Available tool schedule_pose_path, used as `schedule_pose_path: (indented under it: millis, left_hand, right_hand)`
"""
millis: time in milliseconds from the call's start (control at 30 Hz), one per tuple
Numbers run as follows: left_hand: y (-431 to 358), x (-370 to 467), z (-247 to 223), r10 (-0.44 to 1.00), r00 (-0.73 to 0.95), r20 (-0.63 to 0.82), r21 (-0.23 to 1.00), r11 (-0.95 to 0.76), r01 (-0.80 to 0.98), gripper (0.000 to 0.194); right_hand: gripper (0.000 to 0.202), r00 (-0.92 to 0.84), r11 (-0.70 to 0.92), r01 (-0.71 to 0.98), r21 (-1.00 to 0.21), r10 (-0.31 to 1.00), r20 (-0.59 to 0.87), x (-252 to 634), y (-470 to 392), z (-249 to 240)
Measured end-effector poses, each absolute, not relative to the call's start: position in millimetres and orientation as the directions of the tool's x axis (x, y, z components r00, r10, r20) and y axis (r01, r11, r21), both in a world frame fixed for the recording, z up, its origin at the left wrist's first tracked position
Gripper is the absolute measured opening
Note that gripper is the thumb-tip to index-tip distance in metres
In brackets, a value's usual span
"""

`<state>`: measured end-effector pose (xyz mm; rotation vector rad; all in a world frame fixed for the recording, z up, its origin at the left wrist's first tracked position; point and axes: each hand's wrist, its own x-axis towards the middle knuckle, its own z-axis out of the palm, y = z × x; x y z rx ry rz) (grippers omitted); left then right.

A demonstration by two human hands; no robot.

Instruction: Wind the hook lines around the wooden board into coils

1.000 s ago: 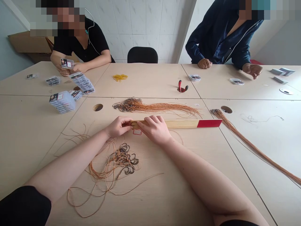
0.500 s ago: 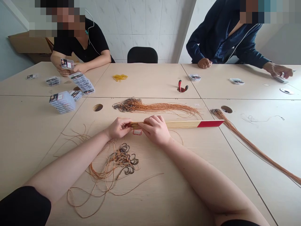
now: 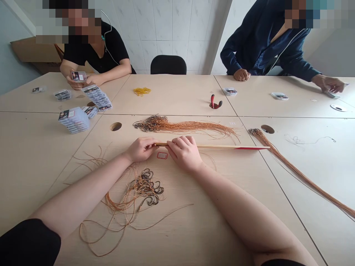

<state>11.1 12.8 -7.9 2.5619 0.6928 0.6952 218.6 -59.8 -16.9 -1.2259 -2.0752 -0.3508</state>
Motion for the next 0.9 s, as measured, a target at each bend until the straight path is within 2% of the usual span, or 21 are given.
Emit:
schedule_pose_path:
  millis: [167, 333, 900]
  left_hand:
    - [18.0, 11.2, -12.0, 0.475, 0.731, 0.490, 0.425, -0.862, 0.275, 0.025]
    - [21.1, 10.5, -15.1, 0.437, 0.707, 0.556, 0.388, -0.889, 0.244, 0.027]
    - [20.7, 9.6, -15.8, 0.414, 0.693, 0.589, 0.343, -0.905, 0.249, 0.028]
  right_hand:
    - [0.012, -0.337, 0.525, 0.849, -0.065, 0.631, 0.698, 219.6, -59.5, -16.1]
    - [0.012, -0.357, 0.519, 0.854, -0.036, 0.636, 0.685, 219.6, -59.7, -15.4]
    - [0.011, -0.355, 0.523, 0.851, -0.041, 0.632, 0.689, 219.7, -60.0, -15.2]
